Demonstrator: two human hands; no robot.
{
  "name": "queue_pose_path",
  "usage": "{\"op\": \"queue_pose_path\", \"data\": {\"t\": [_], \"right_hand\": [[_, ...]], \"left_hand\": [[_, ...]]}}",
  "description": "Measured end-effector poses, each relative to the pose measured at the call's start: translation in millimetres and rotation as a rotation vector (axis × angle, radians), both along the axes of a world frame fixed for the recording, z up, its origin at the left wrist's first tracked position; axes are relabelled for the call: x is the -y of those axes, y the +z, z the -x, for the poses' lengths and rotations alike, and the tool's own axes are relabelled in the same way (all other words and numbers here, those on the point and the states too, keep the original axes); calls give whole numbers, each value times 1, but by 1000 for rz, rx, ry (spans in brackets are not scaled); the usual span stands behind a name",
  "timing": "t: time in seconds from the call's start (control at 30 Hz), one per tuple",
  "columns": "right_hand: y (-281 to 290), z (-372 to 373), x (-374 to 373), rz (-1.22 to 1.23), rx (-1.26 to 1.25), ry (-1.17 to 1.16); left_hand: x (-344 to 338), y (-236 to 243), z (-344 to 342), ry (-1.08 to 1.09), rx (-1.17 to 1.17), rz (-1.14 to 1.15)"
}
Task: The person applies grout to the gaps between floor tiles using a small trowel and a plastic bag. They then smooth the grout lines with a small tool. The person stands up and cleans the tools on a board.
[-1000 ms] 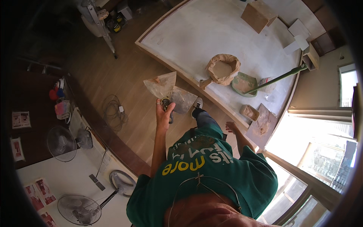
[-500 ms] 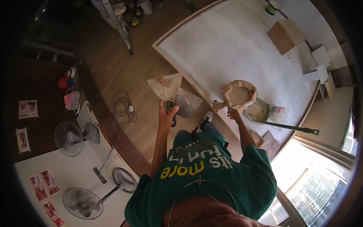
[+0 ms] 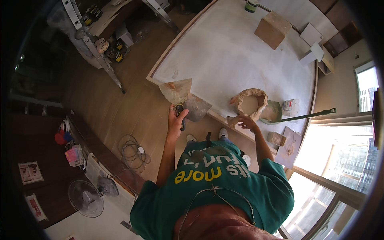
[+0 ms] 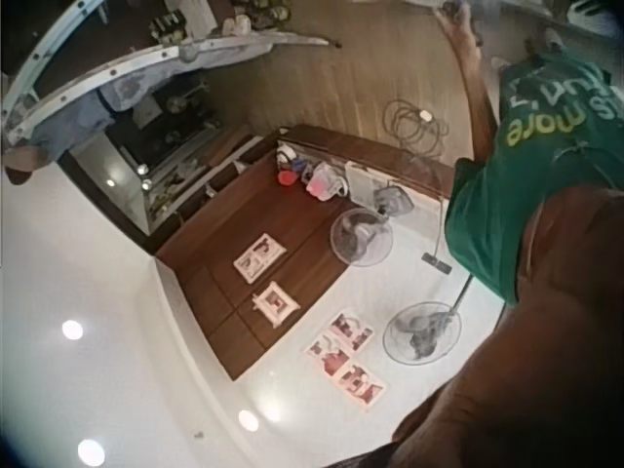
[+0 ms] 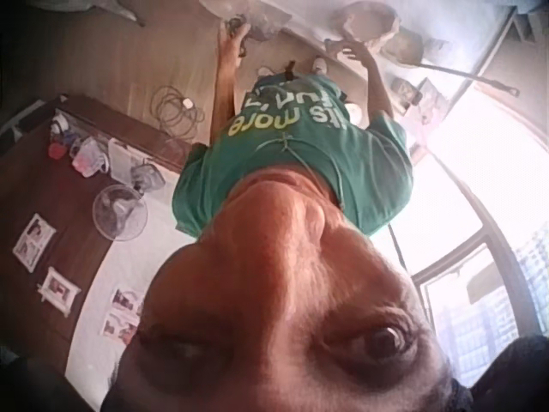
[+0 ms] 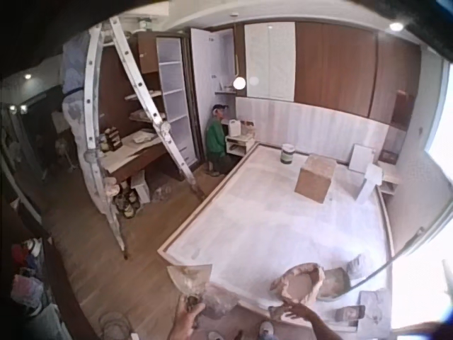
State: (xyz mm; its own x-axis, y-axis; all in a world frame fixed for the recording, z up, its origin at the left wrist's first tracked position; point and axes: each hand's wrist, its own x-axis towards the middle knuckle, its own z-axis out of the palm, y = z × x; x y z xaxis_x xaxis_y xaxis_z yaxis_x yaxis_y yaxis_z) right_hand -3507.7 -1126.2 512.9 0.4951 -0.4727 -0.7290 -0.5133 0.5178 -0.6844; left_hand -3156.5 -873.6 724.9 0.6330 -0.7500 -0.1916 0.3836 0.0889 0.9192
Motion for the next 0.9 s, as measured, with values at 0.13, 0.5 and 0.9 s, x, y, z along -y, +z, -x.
{"op": "queue_pose_path", "data": {"t": [0.13, 0.5, 0.9], "right_hand": [[93, 12, 44, 517, 255, -427], [141, 44, -10, 667, 272, -839], [132, 5, -22, 509, 444, -948]], "left_hand": [[58, 22, -60, -152, 23, 24], [116, 46, -25, -238, -14, 212], [144, 35, -4, -208, 3, 185]]}}
